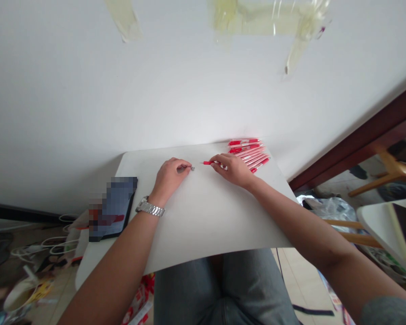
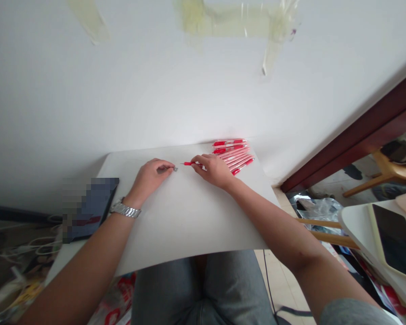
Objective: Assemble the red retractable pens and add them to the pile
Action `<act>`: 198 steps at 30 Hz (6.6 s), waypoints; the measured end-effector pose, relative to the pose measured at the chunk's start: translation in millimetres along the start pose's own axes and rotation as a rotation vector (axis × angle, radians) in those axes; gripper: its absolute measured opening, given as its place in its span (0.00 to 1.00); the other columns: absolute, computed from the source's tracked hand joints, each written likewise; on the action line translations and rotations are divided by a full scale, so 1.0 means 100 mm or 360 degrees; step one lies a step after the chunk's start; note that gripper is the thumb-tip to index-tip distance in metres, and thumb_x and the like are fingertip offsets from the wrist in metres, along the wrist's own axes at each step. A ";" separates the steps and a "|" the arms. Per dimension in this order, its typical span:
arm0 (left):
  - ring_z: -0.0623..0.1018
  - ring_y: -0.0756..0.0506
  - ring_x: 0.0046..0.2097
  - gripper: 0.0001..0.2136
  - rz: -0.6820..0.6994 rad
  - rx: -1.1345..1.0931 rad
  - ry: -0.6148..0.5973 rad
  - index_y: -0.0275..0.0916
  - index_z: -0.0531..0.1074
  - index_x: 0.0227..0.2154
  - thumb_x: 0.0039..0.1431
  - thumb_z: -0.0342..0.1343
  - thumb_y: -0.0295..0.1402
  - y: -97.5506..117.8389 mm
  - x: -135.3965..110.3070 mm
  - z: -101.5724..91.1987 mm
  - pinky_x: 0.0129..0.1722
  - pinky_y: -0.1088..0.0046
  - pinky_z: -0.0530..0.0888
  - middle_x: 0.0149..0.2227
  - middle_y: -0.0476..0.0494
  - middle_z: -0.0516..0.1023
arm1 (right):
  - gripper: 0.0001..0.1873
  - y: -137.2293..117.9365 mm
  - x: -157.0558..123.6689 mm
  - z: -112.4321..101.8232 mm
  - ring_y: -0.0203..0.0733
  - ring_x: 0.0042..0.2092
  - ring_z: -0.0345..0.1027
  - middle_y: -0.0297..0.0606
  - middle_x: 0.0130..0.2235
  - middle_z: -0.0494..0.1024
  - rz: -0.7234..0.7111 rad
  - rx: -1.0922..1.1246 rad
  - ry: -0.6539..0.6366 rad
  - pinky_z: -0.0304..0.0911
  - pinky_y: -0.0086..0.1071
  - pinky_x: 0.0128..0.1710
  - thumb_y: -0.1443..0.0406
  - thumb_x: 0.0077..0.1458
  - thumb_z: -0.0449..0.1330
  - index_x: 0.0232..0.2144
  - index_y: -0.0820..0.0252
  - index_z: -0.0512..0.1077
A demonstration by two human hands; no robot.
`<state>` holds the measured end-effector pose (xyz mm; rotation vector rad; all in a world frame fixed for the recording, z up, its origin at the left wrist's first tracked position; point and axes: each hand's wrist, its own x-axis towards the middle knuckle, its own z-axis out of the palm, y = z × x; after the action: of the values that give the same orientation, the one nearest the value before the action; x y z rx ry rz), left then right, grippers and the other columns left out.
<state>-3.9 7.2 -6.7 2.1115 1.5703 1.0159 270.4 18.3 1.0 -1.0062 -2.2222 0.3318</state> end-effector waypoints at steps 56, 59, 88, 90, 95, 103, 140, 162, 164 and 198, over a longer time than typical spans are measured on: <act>0.80 0.45 0.43 0.04 0.0371 -0.0334 0.0077 0.42 0.77 0.41 0.70 0.60 0.35 0.26 -0.03 0.04 0.49 0.65 0.77 0.41 0.46 0.81 | 0.12 -0.03 -0.01 0.01 0.40 0.36 0.73 0.40 0.41 0.84 -0.0051 0.0071 -0.0005 0.63 0.32 0.39 0.59 0.73 0.59 0.51 0.57 0.79; 0.80 0.45 0.43 0.04 0.0340 -0.0373 0.0109 0.42 0.76 0.41 0.70 0.59 0.36 0.23 -0.02 0.05 0.49 0.65 0.78 0.41 0.45 0.80 | 0.13 -0.03 -0.01 -0.01 0.40 0.36 0.72 0.41 0.41 0.84 -0.0035 0.0053 -0.0020 0.62 0.32 0.39 0.60 0.74 0.57 0.50 0.57 0.79; 0.82 0.45 0.44 0.14 -0.0137 -0.1058 0.0246 0.41 0.77 0.41 0.60 0.70 0.43 0.26 0.01 0.03 0.50 0.66 0.80 0.41 0.45 0.81 | 0.14 -0.03 0.00 -0.03 0.40 0.35 0.70 0.40 0.40 0.82 0.0054 0.0048 -0.0006 0.61 0.32 0.38 0.58 0.75 0.55 0.50 0.56 0.78; 0.81 0.45 0.45 0.14 -0.0145 -0.1138 0.0231 0.41 0.77 0.41 0.60 0.71 0.42 0.23 0.01 0.04 0.50 0.67 0.79 0.42 0.45 0.81 | 0.14 -0.03 0.00 -0.03 0.40 0.35 0.70 0.40 0.40 0.82 0.0055 0.0050 -0.0001 0.61 0.32 0.38 0.59 0.75 0.55 0.50 0.56 0.78; 0.80 0.47 0.44 0.14 -0.0193 -0.1306 0.0134 0.41 0.80 0.42 0.59 0.72 0.42 0.19 0.02 0.06 0.49 0.69 0.79 0.42 0.44 0.82 | 0.14 -0.02 0.01 -0.04 0.41 0.36 0.71 0.41 0.41 0.82 0.0055 0.0046 0.0025 0.61 0.32 0.38 0.59 0.75 0.55 0.50 0.56 0.78; 0.82 0.47 0.43 0.17 -0.0240 -0.1418 0.0271 0.42 0.75 0.42 0.61 0.70 0.48 0.22 0.03 0.07 0.53 0.63 0.80 0.46 0.41 0.83 | 0.14 -0.02 0.00 -0.03 0.40 0.35 0.70 0.41 0.41 0.83 0.0079 0.0045 0.0040 0.60 0.32 0.37 0.58 0.75 0.55 0.50 0.57 0.78; 0.80 0.45 0.34 0.13 -0.0260 -0.0407 0.0435 0.43 0.80 0.44 0.60 0.68 0.41 -0.09 0.05 -0.03 0.39 0.69 0.75 0.34 0.46 0.84 | 0.14 -0.04 0.01 -0.03 0.41 0.35 0.71 0.40 0.40 0.82 0.0057 0.0019 0.0060 0.61 0.33 0.38 0.58 0.75 0.54 0.49 0.57 0.78; 0.82 0.43 0.39 0.07 -0.0402 0.0339 0.0101 0.48 0.79 0.43 0.64 0.61 0.39 0.10 -0.01 -0.09 0.37 0.69 0.70 0.36 0.50 0.85 | 0.14 -0.04 0.01 -0.02 0.40 0.35 0.70 0.40 0.40 0.82 0.0036 0.0068 0.0027 0.60 0.32 0.39 0.58 0.75 0.55 0.48 0.57 0.78; 0.82 0.43 0.39 0.07 -0.0406 0.0340 0.0088 0.48 0.79 0.43 0.64 0.61 0.39 0.11 -0.01 -0.09 0.37 0.69 0.69 0.36 0.51 0.85 | 0.14 -0.04 0.01 -0.02 0.40 0.35 0.70 0.40 0.40 0.82 0.0026 0.0069 0.0029 0.60 0.32 0.39 0.59 0.75 0.55 0.48 0.58 0.78; 0.81 0.43 0.39 0.11 -0.0194 0.0119 0.0383 0.43 0.80 0.45 0.70 0.54 0.39 0.13 0.01 -0.09 0.45 0.68 0.74 0.38 0.46 0.84 | 0.13 -0.05 0.00 -0.03 0.39 0.35 0.70 0.40 0.40 0.82 -0.0003 0.0080 0.0026 0.61 0.32 0.39 0.60 0.74 0.55 0.48 0.58 0.78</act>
<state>-1.3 2.1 8.2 1.9718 1.8521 1.2230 269.3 14.9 5.7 -0.9770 -2.1890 0.3756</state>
